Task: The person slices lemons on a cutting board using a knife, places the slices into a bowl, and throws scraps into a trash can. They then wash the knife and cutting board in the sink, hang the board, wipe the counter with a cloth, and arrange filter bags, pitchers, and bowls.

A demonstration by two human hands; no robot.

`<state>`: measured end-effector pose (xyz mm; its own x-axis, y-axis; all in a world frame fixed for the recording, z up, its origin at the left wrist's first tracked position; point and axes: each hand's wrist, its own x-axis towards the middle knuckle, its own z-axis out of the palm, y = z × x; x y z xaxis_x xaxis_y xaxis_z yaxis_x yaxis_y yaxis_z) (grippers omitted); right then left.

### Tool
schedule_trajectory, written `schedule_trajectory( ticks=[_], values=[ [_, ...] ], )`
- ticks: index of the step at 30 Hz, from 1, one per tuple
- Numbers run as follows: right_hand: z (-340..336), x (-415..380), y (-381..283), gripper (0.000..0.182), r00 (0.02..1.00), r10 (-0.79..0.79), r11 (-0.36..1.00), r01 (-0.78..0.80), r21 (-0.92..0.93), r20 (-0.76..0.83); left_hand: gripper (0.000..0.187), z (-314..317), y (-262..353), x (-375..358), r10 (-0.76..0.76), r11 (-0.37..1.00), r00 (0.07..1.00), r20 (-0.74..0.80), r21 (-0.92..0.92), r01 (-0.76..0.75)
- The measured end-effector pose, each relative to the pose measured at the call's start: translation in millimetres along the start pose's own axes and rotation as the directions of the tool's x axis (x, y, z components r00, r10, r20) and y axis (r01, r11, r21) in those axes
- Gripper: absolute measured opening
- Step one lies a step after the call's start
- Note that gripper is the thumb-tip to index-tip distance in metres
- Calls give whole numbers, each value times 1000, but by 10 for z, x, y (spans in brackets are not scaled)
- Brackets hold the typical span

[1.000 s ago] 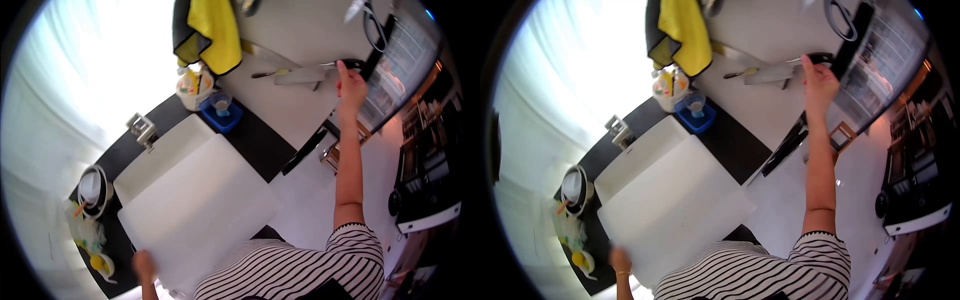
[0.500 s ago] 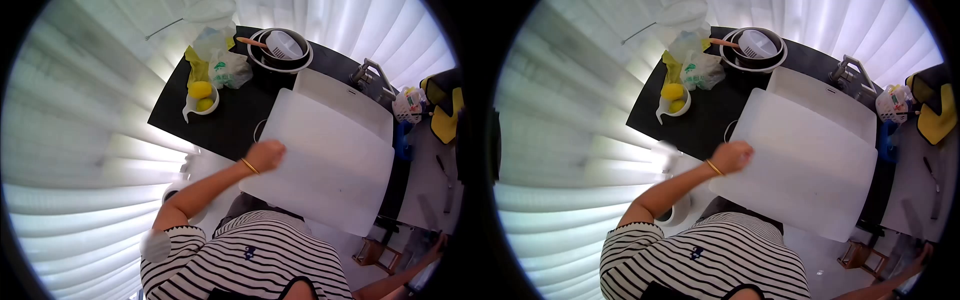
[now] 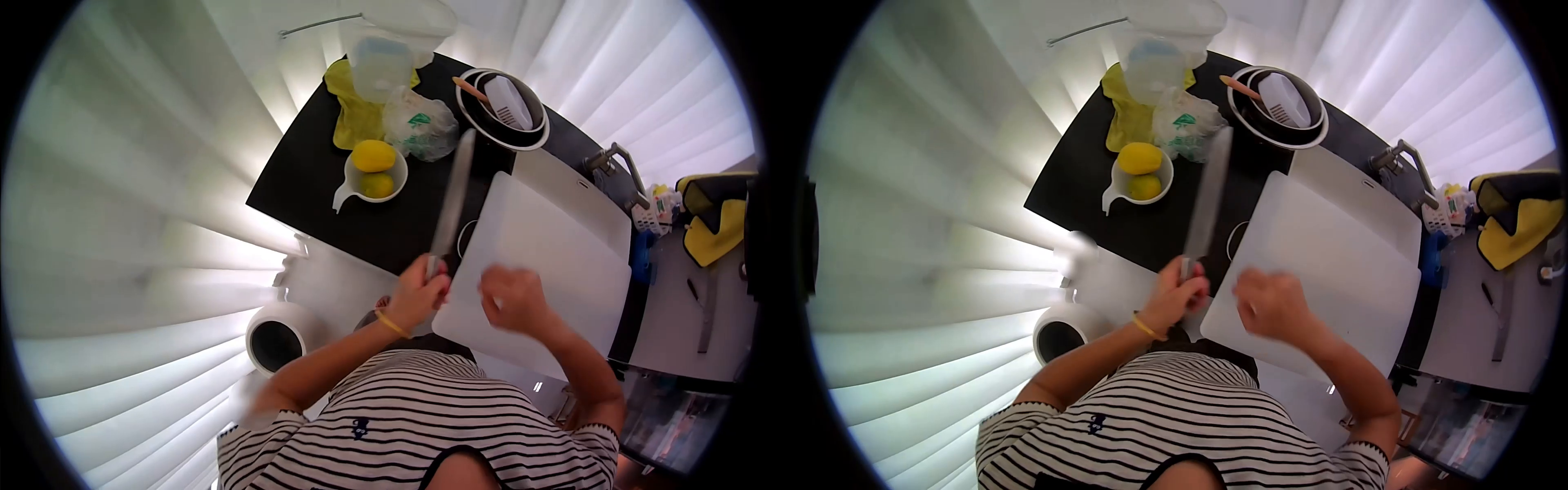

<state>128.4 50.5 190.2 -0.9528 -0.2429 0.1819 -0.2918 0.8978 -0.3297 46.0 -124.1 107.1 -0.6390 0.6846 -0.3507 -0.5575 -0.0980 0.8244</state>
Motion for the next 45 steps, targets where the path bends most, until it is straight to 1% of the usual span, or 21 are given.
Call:
schedule_trajectory(
  ticks=[1,3,5,7,8,10,14,16,17,18,20,21,23,26,28,31,33,34,36,40,45],
  values=[
    [91,414,87,10,980,9,997,8,83,-200,9,-204,-9,-113,107,992,986,-131,79,-98],
    [392,1259,334,25,961,16,1000,-9,25,-275,9,-490,30,-343,233,966,916,-327,183,-180],
    [725,1965,583,48,982,-52,999,51,-8,-180,8,-691,77,-517,248,964,878,-409,190,-184],
    [953,2411,661,50,998,-22,999,24,30,-55,4,-858,54,-641,365,931,761,-537,192,-311],
    [1028,2551,745,50,999,-26,999,28,39,-43,4,-907,66,-700,356,934,757,-549,187,-303],
    [1151,2722,852,50,981,-109,994,105,33,162,6,-960,102,-811,461,879,665,-587,403,-253],
    [914,2664,675,50,992,-29,999,25,33,125,14,-952,129,-847,577,773,653,-491,588,-240],
    [713,2443,597,48,945,-120,967,181,182,-303,17,-902,157,-761,625,709,650,-432,662,-242],
    [545,2235,536,48,936,-83,966,159,203,-341,20,-862,163,-697,680,631,638,-362,732,-257],
    [369,1935,453,48,925,-27,970,116,212,-379,21,-832,174,-668,671,600,674,-308,759,-251],
    [168,1129,439,51,923,167,979,-114,168,-345,22,-610,250,-581,601,568,777,-188,784,-249],
    [126,683,496,52,889,338,939,-293,182,-309,22,-448,304,-506,565,474,823,-56,839,-268],
    [285,-126,681,53,753,576,817,-545,187,-320,23,-157,215,-315,495,283,854,157,901,-330],
    [552,-1071,801,50,604,726,674,-718,172,-329,22,233,-207,-62,284,293,897,339,860,-418],
    [691,-1362,803,50,530,745,631,-756,174,-405,22,480,-435,79,233,207,874,427,856,-474],
    [757,-1541,858,49,502,751,639,-718,278,-430,22,796,-556,181,66,119,906,419,898,-424],
    [773,-1566,917,45,598,541,755,-655,30,-591,23,887,-601,201,52,42,906,420,906,-422],
    [816,-1602,977,45,592,553,756,-652,55,-586,23,928,-573,201,37,28,913,406,913,-407],
    [902,-1683,1039,42,519,655,735,-608,300,-549,23,982,-496,165,72,14,894,442,896,-444],
    [893,-1657,1078,41,519,671,728,-595,340,-530,22,1011,-418,145,41,-32,911,411,911,-410],
    [924,-1609,1100,40,509,610,757,-601,257,-607,24,1028,-320,122,-42,-94,914,403,910,-405]
  ],
)
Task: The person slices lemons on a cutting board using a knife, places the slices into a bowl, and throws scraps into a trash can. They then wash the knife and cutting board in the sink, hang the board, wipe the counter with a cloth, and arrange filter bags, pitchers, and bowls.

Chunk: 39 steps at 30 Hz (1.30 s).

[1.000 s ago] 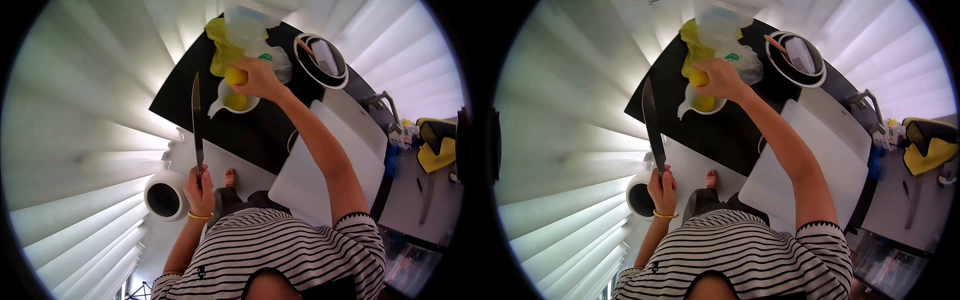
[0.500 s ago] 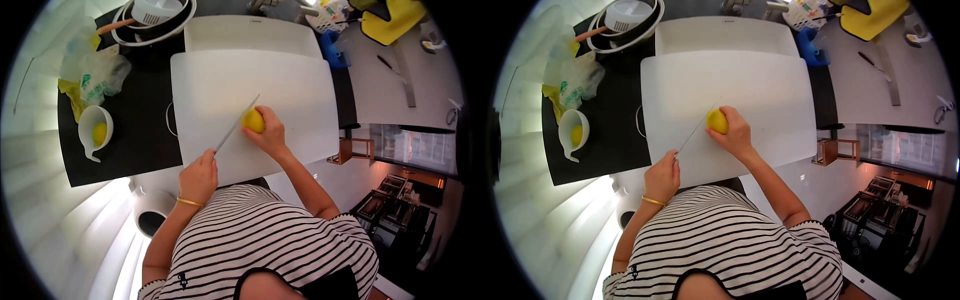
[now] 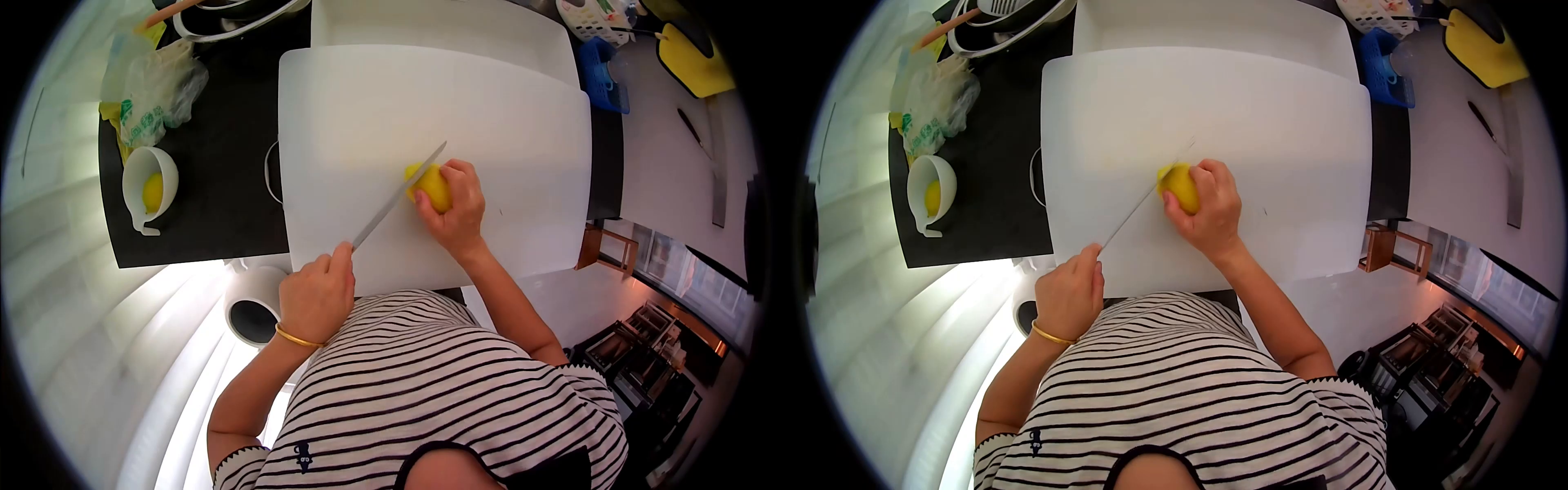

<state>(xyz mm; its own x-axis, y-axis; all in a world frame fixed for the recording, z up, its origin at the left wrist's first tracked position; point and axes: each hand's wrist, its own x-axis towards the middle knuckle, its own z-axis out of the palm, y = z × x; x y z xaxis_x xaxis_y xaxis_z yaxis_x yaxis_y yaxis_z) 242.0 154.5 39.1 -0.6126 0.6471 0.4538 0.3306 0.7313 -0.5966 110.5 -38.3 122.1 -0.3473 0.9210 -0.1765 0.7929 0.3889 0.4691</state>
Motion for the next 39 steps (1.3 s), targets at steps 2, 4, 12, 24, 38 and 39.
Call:
schedule_trajectory(
  ticks=[2,4,12,24,38,39],
  values=[
    [33,-11,-1,40,999,27,999,-26,32,-36,23,-21,-14,-21,0,1000,1000,11,-20,0],
    [62,-31,29,41,996,57,997,-53,61,-70,22,-45,-19,-25,2,999,1000,22,-41,-2],
    [101,-35,120,42,994,-26,988,41,150,-105,10,-65,-34,114,35,999,991,132,10,-37],
    [99,-47,82,41,993,-8,995,20,98,-117,11,505,-32,771,122,992,993,7,-37,-122],
    [-396,109,109,32,993,25,953,12,-303,118,11,113,78,171,18,975,997,-75,-219,-34],
    [-355,36,127,30,994,-49,980,67,-189,98,12,137,121,122,35,973,998,-43,-225,-44]
  ],
)
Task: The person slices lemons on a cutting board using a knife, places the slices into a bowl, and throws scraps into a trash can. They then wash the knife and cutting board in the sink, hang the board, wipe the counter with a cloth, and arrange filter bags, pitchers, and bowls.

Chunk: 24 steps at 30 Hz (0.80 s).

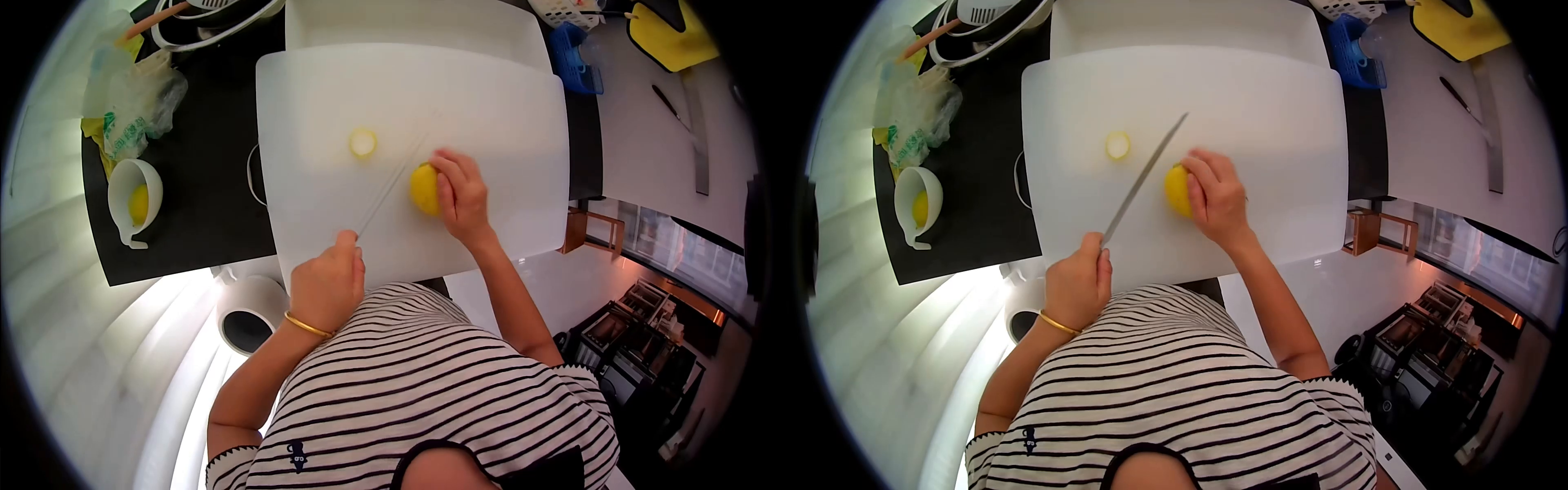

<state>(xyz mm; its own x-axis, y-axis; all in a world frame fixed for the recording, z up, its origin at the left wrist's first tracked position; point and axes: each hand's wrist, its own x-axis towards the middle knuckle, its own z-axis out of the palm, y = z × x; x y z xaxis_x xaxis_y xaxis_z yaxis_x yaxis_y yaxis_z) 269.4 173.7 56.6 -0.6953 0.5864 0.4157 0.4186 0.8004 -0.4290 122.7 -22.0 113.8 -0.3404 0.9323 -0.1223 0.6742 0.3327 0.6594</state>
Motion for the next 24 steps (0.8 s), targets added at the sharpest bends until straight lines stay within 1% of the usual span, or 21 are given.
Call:
schedule_trajectory(
  ticks=[1,2,3,4,5,6,7,9,10,12,14,16,17,19,22,24],
  values=[
    [47,-63,-3,27,997,-69,992,72,107,-34,15,25,36,-38,0,1000,1000,21,3,0],
    [78,-130,-112,23,979,198,940,-177,291,-44,15,51,52,-72,-7,1000,1000,23,1,7],
    [113,-162,-185,18,894,448,794,-396,461,-3,15,78,57,-99,-7,999,999,46,41,5],
    [136,-146,-217,18,895,445,793,-395,464,1,16,95,53,-112,-6,997,998,68,83,1],
    [141,-129,-253,16,871,488,780,-407,475,-55,16,99,46,-124,-12,996,998,68,84,6],
    [145,-136,-280,15,840,531,767,-420,486,-111,16,96,37,-138,1,991,996,84,134,-12],
    [157,-172,-289,15,838,534,764,-423,488,-109,16,87,31,-146,14,982,995,101,184,-33],
    [197,-255,-282,15,865,479,834,-397,384,-146,16,59,-1,-149,9,983,993,118,183,-30],
    [231,-271,-270,15,865,480,833,-398,385,-147,15,46,-15,-145,3,983,991,131,181,-27],
    [301,-285,-242,15,895,375,887,-272,372,-240,14,20,-25,-134,14,979,990,140,201,-42],
    [346,-269,-215,16,891,380,877,-262,403,-248,14,-16,-41,-134,26,972,988,151,225,-60],
    [361,-231,-190,16,887,381,867,-245,434,-261,13,-59,-64,-110,52,976,990,128,205,-78],
    [345,-229,-180,16,901,361,867,-229,442,-241,13,-79,-71,-95,53,975,990,131,206,-79],
    [333,-247,-180,16,913,345,865,-221,451,-215,13,-110,-71,-71,19,971,983,185,231,-62],
    [357,-223,-188,16,908,353,864,-224,450,-226,13,-81,-71,-74,-18,970,980,197,242,-31],
    [355,-212,-195,17,931,274,904,-163,395,-242,13,-53,-95,-39,-22,975,976,215,221,-27]
  ],
)
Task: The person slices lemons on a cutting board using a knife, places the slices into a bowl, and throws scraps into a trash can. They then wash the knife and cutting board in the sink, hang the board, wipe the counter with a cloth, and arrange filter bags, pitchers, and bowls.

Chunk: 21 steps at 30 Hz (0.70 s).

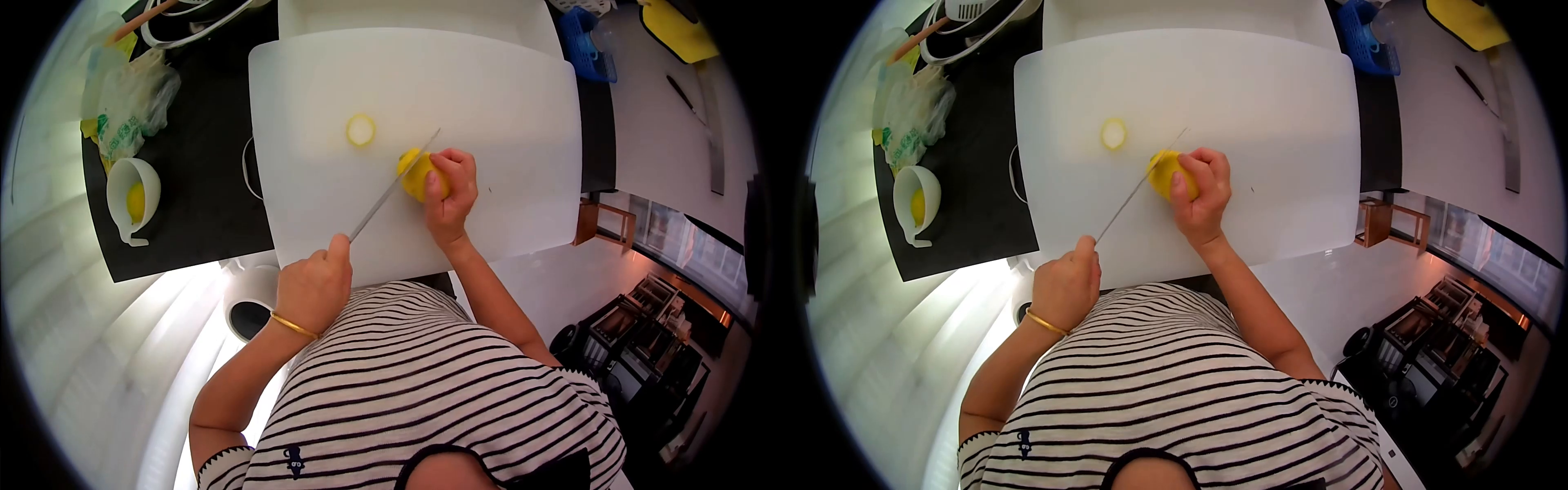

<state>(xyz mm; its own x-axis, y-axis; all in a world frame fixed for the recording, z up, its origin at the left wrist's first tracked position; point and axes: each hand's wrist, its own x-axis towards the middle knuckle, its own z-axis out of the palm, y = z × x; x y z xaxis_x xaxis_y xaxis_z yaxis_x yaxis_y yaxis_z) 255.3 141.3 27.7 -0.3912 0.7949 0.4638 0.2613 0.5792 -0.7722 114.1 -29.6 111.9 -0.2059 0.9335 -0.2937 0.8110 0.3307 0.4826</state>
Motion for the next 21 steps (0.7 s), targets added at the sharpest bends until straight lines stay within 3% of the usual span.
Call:
schedule_trajectory(
  ticks=[4,9,13,15,18,21],
  values=[
    [26,-16,5,18,1000,13,1000,-13,-11,-7,12,131,2,338,-9,992,999,54,-123,16],
    [12,-28,-8,21,998,-61,996,62,-66,14,10,335,129,873,-28,991,1000,5,-133,29],
    [4,6,25,21,999,-36,999,35,-41,-25,12,261,116,679,35,992,996,-76,-115,-43],
    [4,-29,5,20,999,-46,998,45,-35,-8,16,138,137,415,32,997,980,-196,-70,-46],
    [38,-46,-69,18,997,59,998,-59,-5,-56,22,71,135,176,83,995,972,-221,-27,-92],
    [81,-66,-60,19,998,22,1000,-22,1,-62,23,79,124,88,84,996,982,-171,-1,-85]
  ],
)
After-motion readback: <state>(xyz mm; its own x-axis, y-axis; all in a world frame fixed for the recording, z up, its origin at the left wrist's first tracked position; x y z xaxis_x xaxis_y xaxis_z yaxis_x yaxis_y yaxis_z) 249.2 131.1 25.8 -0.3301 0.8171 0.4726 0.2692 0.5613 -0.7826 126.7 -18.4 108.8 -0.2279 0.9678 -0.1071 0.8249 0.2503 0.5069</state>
